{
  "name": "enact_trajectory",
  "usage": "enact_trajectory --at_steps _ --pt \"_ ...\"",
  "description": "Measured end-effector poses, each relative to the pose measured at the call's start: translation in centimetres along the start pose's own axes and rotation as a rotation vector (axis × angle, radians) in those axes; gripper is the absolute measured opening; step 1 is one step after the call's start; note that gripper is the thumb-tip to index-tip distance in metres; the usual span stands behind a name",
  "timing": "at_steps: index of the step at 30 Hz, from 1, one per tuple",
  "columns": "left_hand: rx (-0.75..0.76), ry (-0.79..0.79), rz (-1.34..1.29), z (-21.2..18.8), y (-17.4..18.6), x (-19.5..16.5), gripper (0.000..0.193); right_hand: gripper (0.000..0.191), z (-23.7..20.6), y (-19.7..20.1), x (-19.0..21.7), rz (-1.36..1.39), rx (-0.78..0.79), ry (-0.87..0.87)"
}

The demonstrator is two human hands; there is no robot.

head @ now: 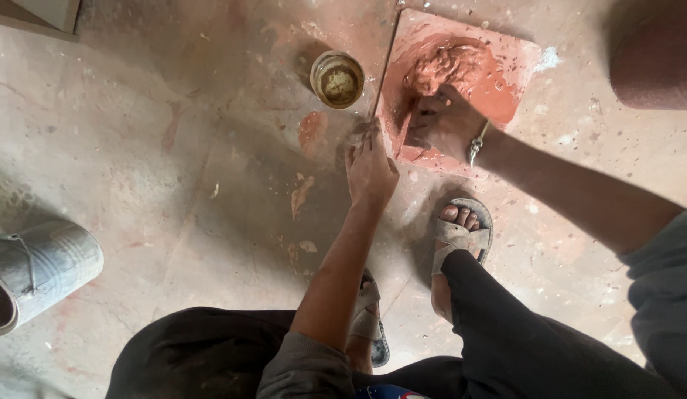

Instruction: The person carries a board with a reddish paste to a workspace, then sits on the floor to mix the material. They use a small container to add liquid to the paste and a scraper to blend it into a smooth consistency.

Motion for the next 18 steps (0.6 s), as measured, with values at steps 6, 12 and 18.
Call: enact_trajectory --at_steps 6,12,18 --pt "-0.012 -0.006 0.014 -0.1 -0.3 -0.1 0.076 0.022 -2.8 -1.6 2.5 0.062 0.083 0.032" --pt "0.028 0.014 0.070 -0.2 -0.3 -0.4 0.083 0.025 -3.4 -0.5 -0.3 -0.103 0.617 0.217" --pt "0.052 0.016 0.126 -0.5 -0.5 -1.0 0.086 0.018 -2.9 1.7 -4.8 -0.203 0.685 0.266"
Point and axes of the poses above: each hand's wrist, its own z-axis towards the middle knuckle, its own y-axis out of the back of the hand, x = y × z, the point moved 1 cm from there along z, towards the middle knuckle, and after that the axes turned 10 degrees about y, right-handed, at the moved point
